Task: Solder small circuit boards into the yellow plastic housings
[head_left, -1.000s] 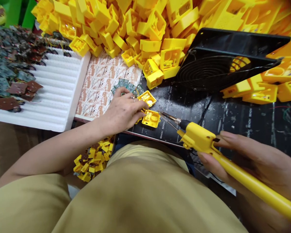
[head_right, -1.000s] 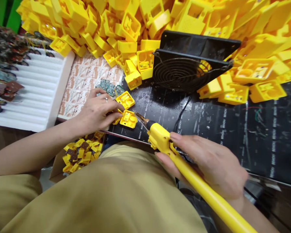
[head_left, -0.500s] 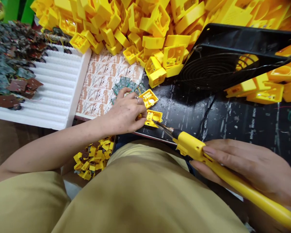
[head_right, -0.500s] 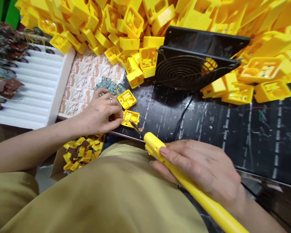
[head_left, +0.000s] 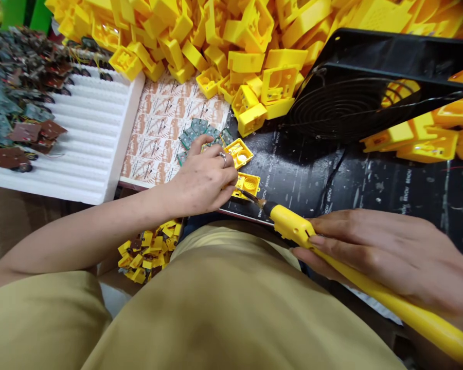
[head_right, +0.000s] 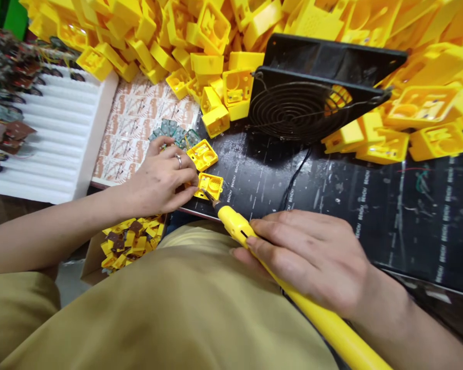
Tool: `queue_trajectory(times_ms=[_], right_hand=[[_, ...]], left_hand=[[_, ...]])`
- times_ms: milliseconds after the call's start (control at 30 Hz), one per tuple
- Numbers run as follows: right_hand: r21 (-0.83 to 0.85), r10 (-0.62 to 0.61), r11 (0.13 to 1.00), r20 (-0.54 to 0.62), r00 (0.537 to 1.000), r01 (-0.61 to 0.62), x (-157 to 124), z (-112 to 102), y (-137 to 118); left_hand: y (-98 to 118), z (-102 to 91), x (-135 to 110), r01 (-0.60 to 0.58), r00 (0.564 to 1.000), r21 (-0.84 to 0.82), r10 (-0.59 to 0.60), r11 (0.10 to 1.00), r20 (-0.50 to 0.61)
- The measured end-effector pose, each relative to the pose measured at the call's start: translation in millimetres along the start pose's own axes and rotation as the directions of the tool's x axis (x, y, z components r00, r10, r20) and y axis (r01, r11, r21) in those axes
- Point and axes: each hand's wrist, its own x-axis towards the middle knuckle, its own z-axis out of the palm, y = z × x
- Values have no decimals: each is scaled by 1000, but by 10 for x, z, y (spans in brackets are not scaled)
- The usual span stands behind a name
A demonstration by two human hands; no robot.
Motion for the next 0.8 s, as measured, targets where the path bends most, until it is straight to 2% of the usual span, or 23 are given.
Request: queue_trajectory(times_ms=[67,100,233,400,500,667,800], right_hand=[[25,-78,997,17,997,78,-6,-47,27],[26,-64,998,33,997,63,-18,-73,36],[-29,131,991,69,989,-130,-110,-138,32],[-74,157,986,120,980,-149,-141,-109,9],[-50,129,991,110,985,-125,-56,-73,3],[16,-55,998,44,998,54,29,-57,37],[-14,-2,1000,101,995,3,-103,-155,98]], left_hand=[[13,-19,0,-11,1000,53,10,999,5],[21,-32,-3,-15,1000,75,14,997,6],[50,-78,-11,-34,999,136,31,990,18],[62,-88,-1,1,999,104,-6,995,46],[62,-79,5,32,998,29,-34,999,53],[69,-78,11,61,997,-49,-58,997,58],[59,-85,11,42,998,-6,-41,999,56]])
